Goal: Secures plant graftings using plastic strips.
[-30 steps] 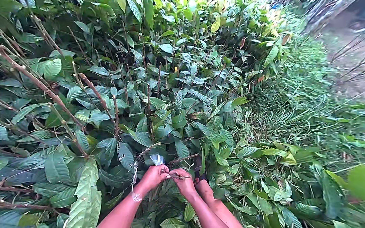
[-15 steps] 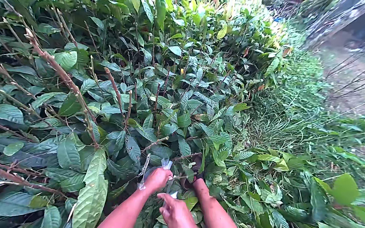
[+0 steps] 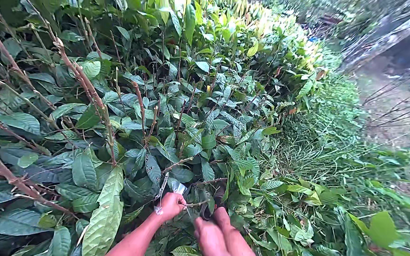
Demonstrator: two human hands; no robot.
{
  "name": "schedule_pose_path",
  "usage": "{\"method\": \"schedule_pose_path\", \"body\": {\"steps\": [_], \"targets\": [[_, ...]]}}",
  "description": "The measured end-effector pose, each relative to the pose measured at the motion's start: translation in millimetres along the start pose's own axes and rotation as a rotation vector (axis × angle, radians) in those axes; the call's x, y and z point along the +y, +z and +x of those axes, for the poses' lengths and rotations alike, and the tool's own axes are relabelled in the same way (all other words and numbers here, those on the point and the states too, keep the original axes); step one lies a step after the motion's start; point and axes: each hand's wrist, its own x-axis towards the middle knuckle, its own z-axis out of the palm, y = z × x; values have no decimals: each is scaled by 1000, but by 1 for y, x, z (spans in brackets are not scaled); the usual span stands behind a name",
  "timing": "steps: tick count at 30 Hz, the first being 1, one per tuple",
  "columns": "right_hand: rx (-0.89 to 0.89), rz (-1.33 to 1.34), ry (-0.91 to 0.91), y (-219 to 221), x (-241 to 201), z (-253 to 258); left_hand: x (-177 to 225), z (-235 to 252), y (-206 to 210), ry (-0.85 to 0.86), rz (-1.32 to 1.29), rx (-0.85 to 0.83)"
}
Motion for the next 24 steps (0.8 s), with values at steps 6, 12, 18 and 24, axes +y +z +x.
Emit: {"method": "schedule_pose_path", "body": {"steps": [6,12,18,24], "targets": [[78,775,-297,-53,-5,-7,23,-12,11,60,406,-205],[72,-18,-129,-41,12,-16,0,-9,-1,156,131,-17],[43,297,-182,-73,44,22,9,-17,6,224,190,-85],[22,462,-319,-71,-15,-5,16,-8,0,141,114,-10]]}}
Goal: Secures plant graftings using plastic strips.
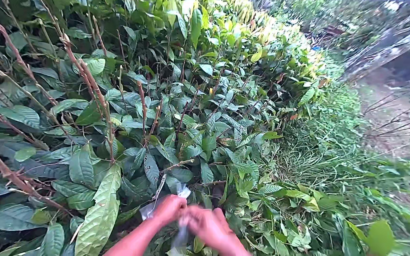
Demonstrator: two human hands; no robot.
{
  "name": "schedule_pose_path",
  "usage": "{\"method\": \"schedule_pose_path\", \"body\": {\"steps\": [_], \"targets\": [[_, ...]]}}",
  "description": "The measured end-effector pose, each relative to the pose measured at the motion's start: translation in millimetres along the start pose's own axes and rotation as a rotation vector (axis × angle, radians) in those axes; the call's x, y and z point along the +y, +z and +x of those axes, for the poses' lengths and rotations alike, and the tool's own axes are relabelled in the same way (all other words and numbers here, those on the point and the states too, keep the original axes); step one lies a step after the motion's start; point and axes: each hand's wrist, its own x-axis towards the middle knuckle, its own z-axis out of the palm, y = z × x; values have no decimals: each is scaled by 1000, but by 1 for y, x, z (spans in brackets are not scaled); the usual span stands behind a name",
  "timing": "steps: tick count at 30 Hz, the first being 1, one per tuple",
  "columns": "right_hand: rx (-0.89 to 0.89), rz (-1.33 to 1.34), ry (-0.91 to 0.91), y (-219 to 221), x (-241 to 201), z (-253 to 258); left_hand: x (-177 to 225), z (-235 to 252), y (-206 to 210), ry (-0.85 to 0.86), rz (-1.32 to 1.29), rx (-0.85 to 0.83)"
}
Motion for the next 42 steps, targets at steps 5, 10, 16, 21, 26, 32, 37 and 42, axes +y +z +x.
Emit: {"method": "schedule_pose_path", "body": {"steps": [5,10,16,21,26,32,37,42], "targets": [[-83,-361,187,-19,74,24,-12,-5,-2,72,-37,81],[-106,-261,168,21,15,-8,-5,5,-2,-66,-116,86],[-75,233,49,-28,65,39,-6,-6,2,166,76,-29],[-199,-107,181,10,64,23,-22,-8,2,110,-134,258],[-76,-33,60,7,2,1,2,-3,-1,49,73,-2],[-50,-206,163,-21,71,43,-4,-7,-12,201,225,-96],[-92,18,128,-4,38,-6,7,-10,-21,93,234,-48],[99,757,13,-33,41,-8,16,-7,-10,165,253,-128]]}}
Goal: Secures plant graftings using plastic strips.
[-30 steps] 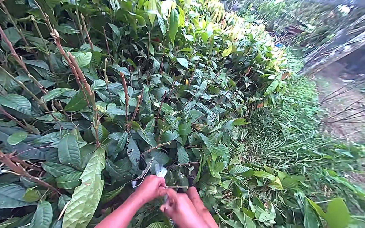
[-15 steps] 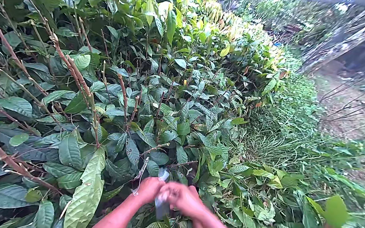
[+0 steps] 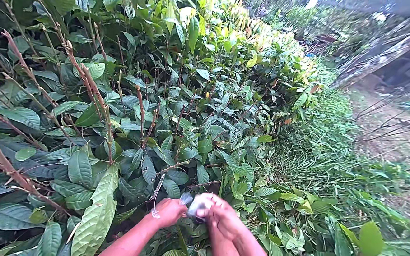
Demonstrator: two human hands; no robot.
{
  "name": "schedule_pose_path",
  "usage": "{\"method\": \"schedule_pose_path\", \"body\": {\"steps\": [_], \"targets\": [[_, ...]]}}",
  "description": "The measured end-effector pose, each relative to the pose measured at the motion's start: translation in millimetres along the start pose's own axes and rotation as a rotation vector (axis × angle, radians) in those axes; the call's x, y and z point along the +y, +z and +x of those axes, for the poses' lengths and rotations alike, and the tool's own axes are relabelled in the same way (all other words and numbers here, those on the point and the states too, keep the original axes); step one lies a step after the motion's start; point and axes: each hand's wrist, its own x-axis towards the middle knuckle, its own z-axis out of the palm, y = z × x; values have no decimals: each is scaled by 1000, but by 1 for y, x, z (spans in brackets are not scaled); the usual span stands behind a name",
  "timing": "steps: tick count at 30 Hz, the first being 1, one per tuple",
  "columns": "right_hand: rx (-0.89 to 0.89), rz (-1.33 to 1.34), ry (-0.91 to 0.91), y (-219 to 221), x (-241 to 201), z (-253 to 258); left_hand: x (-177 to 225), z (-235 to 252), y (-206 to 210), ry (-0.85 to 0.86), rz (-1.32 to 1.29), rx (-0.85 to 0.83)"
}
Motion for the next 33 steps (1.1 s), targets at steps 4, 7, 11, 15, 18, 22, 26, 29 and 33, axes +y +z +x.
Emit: {"method": "schedule_pose_path", "body": {"steps": [4,7,11,15,18,22,26,29,33], "targets": [[91,-817,103,-8,15,2,-5,-5,-8,-22,-24,26],[134,-276,-45,12,13,-5,-3,-7,-9,4,4,30],[76,-718,72,-15,21,12,5,-8,-17,-19,-24,42],[55,-559,-40,16,10,-8,4,-8,-20,-83,-21,93],[4,-164,-65,0,2,12,15,-4,-14,-19,20,67],[45,-797,59,-2,21,30,22,-3,-21,-46,-37,102],[57,-630,77,0,19,10,20,-1,-25,-112,-63,216],[-27,-238,-107,6,-3,-15,14,1,-25,-104,-100,252],[126,-608,-51,-18,-12,-2,23,4,-24,-22,-55,161]]}}
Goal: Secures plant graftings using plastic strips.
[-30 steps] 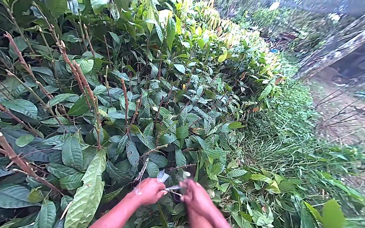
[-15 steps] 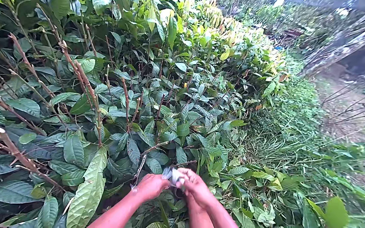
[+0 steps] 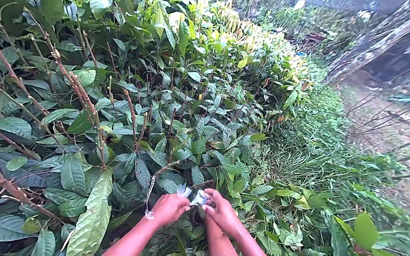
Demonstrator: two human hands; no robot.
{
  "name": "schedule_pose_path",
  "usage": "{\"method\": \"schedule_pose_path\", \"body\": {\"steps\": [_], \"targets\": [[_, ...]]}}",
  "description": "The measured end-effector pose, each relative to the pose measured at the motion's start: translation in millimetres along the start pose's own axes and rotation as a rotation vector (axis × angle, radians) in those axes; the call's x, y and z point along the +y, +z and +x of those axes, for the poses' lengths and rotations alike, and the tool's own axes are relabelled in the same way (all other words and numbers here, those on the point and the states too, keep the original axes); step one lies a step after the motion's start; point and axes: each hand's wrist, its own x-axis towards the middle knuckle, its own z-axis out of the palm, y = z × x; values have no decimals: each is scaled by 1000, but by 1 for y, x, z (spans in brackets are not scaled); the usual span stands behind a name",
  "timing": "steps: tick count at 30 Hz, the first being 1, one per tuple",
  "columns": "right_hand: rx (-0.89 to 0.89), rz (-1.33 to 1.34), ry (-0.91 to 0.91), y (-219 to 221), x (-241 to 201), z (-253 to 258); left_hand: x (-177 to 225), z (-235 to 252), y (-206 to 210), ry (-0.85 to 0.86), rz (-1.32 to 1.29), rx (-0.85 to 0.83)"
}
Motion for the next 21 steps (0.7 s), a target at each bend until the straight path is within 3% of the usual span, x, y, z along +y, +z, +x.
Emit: {"method": "schedule_pose_path", "body": {"steps": [1,2,6,7,10,13,15,18,21], "targets": [[-13,-185,40,1,-1,0,2,-1,-2,-15,3,-14],[-19,-208,34,7,-2,-3,2,-2,-4,-27,1,-11],[139,491,-42,18,0,-4,5,-2,3,-12,-30,8],[140,427,-9,15,5,-1,6,-2,4,0,-36,12],[70,-186,93,23,8,1,6,-4,7,1,-34,66],[-38,-413,135,40,-5,-7,7,-5,9,-98,-56,121],[-178,-577,64,41,-37,-17,5,-5,12,-113,-71,137],[-123,-681,-76,34,-46,-3,0,-9,20,17,-95,88],[-137,-572,76,34,-32,9,-3,-15,20,66,-256,139]]}}
